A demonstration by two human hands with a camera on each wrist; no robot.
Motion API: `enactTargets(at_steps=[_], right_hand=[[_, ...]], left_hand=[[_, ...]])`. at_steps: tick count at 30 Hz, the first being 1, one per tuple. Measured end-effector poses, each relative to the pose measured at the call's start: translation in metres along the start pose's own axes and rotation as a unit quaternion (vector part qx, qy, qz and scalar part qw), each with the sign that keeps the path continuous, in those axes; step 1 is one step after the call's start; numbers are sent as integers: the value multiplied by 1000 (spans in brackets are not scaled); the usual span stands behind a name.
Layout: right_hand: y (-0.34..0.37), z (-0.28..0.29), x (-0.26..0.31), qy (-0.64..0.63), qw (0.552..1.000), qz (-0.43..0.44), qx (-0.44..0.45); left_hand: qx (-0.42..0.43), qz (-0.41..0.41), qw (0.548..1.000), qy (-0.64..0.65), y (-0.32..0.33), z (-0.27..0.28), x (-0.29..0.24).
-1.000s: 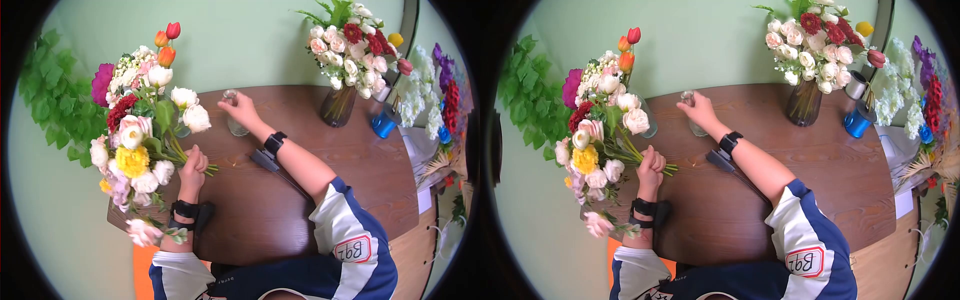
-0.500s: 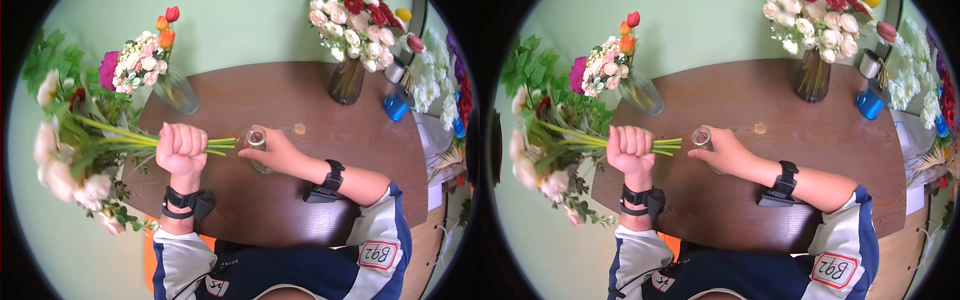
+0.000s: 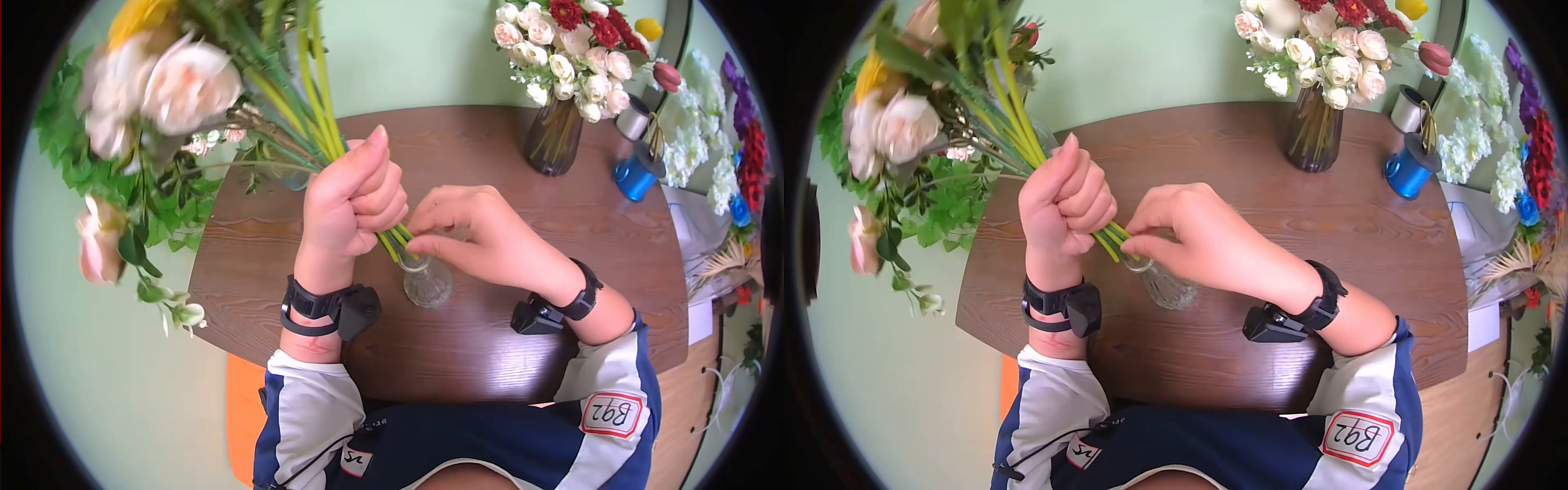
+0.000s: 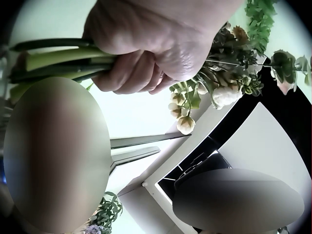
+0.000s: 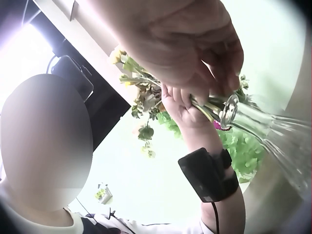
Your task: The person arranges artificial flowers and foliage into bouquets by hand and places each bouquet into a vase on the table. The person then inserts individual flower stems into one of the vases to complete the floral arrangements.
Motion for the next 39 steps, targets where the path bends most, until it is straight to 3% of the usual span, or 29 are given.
enactTargets(at_steps=[6,10,12,18,22,25,27,30,39], right_hand=[[-10,-1,-9,-25,997,-62,40],[-10,1,-21,-33,998,-54,31],[-8,-1,-29,-17,994,-96,41],[-5,-6,-34,-53,991,-122,29],[-5,-7,-18,-11,989,-143,28],[-3,-8,-20,4,986,-167,-3],[-3,1,-17,46,987,-138,-72],[-1,3,-17,52,987,-130,-84],[-1,4,-34,23,987,-155,-19]], left_hand=[[-79,10,997,-8,1,7,5],[-89,4,996,-10,-5,6,12],[-135,14,987,-82,-2,9,16],[-148,-11,985,-93,-2,4,14],[-167,-24,981,-100,-6,8,12],[-175,-16,982,-73,-8,6,13],[-185,-16,980,-73,-9,8,17],[-191,-21,979,-68,-11,9,17],[-167,-11,984,-58,-16,6,22]])
Point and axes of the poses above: each hand's wrist, its own y-axis away from the middle knuckle, its own z-axis out of the back of the hand, x = y × z, the point moved 10 cm from there along -y, towards the middle knuckle, and after that the axes turned 4 degrees about -y, right-handed, at the moved point
